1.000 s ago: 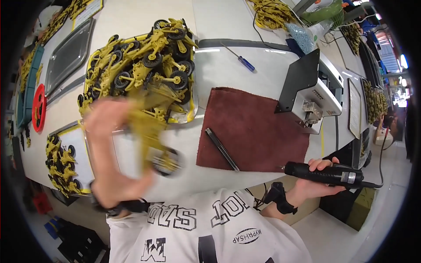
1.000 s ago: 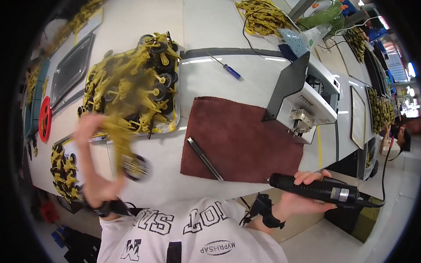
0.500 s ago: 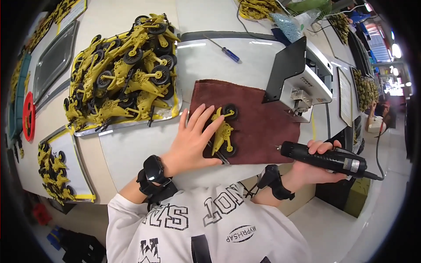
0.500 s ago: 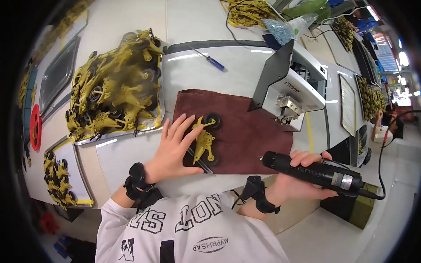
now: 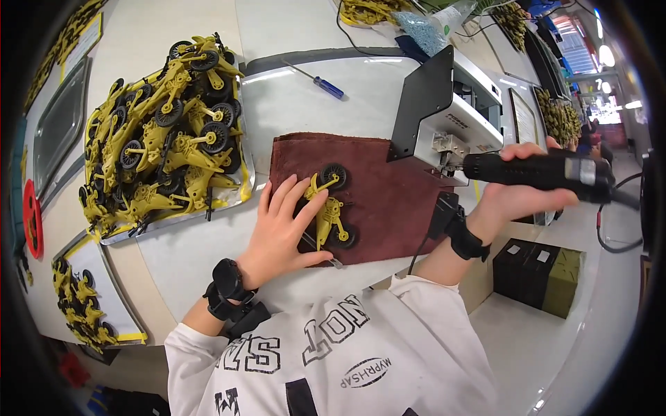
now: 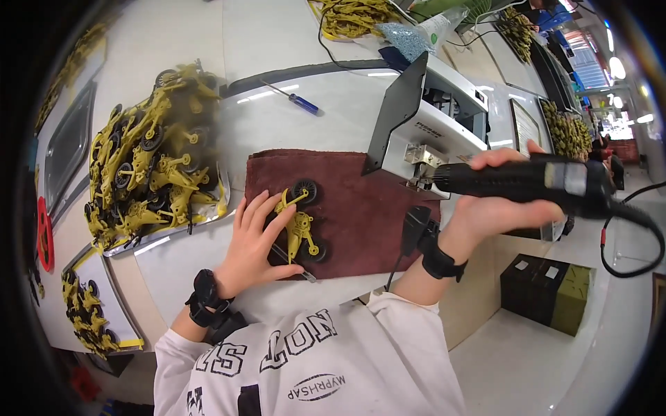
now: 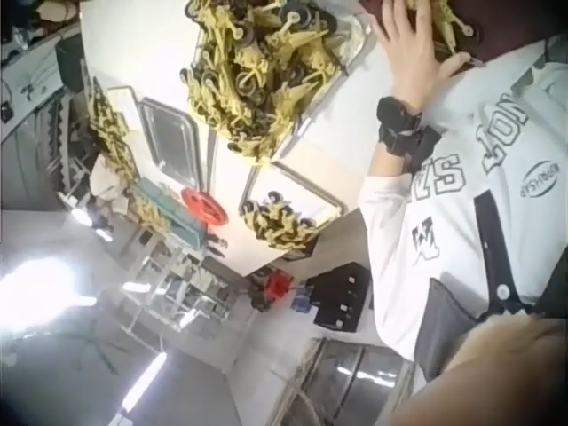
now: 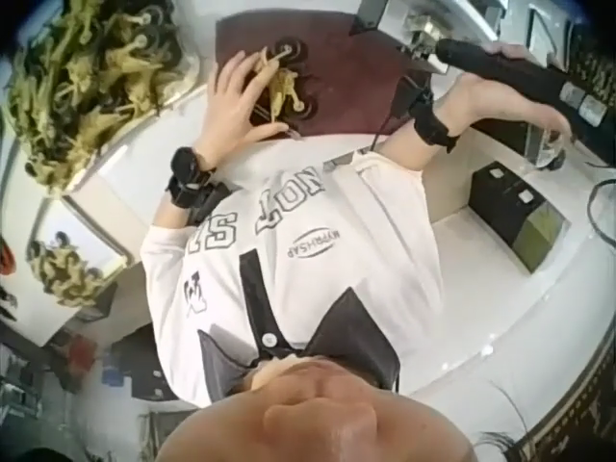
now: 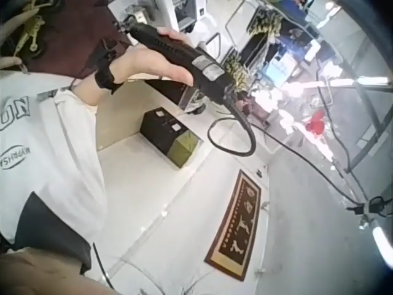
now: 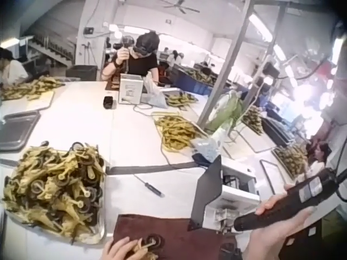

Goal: The worker is using an electric screwdriver to assemble small yellow toy motorcycles at a manufacturing workstation.

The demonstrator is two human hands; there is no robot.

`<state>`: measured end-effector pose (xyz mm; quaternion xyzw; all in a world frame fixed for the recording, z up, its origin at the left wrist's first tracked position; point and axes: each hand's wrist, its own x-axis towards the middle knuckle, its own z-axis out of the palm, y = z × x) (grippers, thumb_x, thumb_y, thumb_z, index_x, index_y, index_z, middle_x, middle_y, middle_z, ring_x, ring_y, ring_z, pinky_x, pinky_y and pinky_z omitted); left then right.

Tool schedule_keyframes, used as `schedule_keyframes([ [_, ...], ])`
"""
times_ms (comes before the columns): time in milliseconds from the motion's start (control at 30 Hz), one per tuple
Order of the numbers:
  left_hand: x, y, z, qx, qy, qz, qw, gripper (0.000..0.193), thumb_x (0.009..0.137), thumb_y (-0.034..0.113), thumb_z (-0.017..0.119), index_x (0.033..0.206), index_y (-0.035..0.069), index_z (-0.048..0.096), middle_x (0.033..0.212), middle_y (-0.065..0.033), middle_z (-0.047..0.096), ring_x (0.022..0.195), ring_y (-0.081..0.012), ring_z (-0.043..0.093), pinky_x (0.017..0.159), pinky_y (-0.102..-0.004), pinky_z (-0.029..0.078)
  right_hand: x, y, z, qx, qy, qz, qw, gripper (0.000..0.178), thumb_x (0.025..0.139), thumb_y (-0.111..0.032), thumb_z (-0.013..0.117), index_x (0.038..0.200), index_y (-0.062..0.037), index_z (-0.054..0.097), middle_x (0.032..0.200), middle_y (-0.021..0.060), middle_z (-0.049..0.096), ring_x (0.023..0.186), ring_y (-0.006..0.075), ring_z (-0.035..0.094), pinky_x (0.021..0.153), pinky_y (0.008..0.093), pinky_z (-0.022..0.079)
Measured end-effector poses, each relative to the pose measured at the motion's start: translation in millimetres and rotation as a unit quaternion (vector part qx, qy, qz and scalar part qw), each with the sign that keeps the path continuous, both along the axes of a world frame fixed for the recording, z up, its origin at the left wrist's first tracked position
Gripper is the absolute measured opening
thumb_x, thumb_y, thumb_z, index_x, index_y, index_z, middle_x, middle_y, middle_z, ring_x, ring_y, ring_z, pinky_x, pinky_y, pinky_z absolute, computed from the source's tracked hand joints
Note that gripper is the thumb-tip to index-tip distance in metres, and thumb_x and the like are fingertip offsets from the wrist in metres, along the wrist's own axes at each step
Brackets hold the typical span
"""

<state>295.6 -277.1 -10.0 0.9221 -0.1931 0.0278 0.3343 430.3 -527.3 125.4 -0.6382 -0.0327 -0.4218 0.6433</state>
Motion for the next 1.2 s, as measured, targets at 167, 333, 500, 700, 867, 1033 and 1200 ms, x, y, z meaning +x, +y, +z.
schedule_keyframes([
  [167,-1.4,2.1,0.0,-0.016,-0.001,0.01,1.0,0.086,0.062,0.048,0.074,0.132,0.011,0.042,0.138,-0.0185,0.033,0.128,-0.0384,0.029,0.105,-0.0555,0.018,-4.1,9.7,-4.8,0.001,0.033,0.023,0.999,0.097,0.069,-0.087,0.025,0.103,0.0014,0.045,0.054,0.0082,0.05,0.04,0.0174,0.045,0.039,0.0259,0.04],
  [333,0.5,4.6,-3.9,-0.035,-0.024,-0.015,0.999,0.069,0.064,0.046,0.072,0.123,0.014,0.053,0.141,-0.018,0.033,0.132,-0.038,0.026,0.105,-0.0575,0.014,-48.4,5.0,-34.2,0.074,0.078,0.171,0.979,0.098,0.068,-0.088,0.026,0.107,0.0001,0.047,0.054,0.0083,0.05,0.038,0.0184,0.046,0.039,0.0304,0.04],
  [500,-1.9,6.0,-3.7,-0.035,-0.033,-0.047,0.998,0.055,0.069,0.041,0.071,0.115,0.015,0.058,0.141,-0.0173,0.033,0.133,-0.0364,0.027,0.105,-0.0583,0.014,-40.2,0.8,-5.0,0.005,-0.053,0.097,0.994,0.103,0.064,-0.09,0.027,0.108,0.0011,0.045,0.058,0.0086,0.053,0.044,0.0175,0.048,0.044,0.0298,0.042],
  [700,-1.7,5.7,-2.0,-0.043,-0.033,-0.053,0.997,0.05,0.068,0.034,0.072,0.112,0.016,0.058,0.141,-0.0157,0.033,0.131,-0.033,0.031,0.104,-0.0565,0.018,-0.1,7.2,-7.7,-0.012,0.022,-0.003,1.0,0.1,0.066,-0.089,0.024,0.105,0.0006,0.045,0.06,0.0079,0.051,0.047,0.0167,0.048,0.042,0.0263,0.042],
  [867,-2.8,9.0,1.0,-0.033,-0.028,-0.053,0.998,0.049,0.068,0.033,0.072,0.113,0.017,0.058,0.141,-0.0163,0.034,0.13,-0.0321,0.032,0.102,-0.0541,0.021,-28.4,5.8,-15.6,0.046,0.08,0.088,0.992,0.095,0.069,-0.087,0.027,0.102,-0.0002,0.047,0.056,0.0069,0.05,0.041,0.0156,0.045,0.04,0.0259,0.04],
  [1033,-3.4,7.9,-1.5,-0.05,-0.028,-0.044,0.997,0.05,0.068,0.036,0.071,0.113,0.019,0.059,0.143,-0.0162,0.032,0.129,-0.032,0.034,0.103,-0.0514,0.019,-78.8,39.4,-34.0,0.125,0.005,0.325,0.937,0.098,0.068,-0.085,0.038,0.113,0.0018,0.044,0.06,0.0119,0.053,0.04,0.0228,0.048,0.04,0.0344,0.037],
  [1200,-2.9,6.9,-1.0,-0.037,-0.029,-0.043,0.998,0.049,0.068,0.036,0.071,0.113,0.019,0.058,0.144,-0.0151,0.03,0.129,-0.0303,0.033,0.1,-0.0498,0.023,-84.2,73.1,-44.8,0.116,-0.04,0.401,0.908,0.096,0.071,-0.082,0.037,0.116,0.0025,0.041,0.066,0.0149,0.056,0.047,0.0256,0.051,0.046,0.0373,0.04],
])
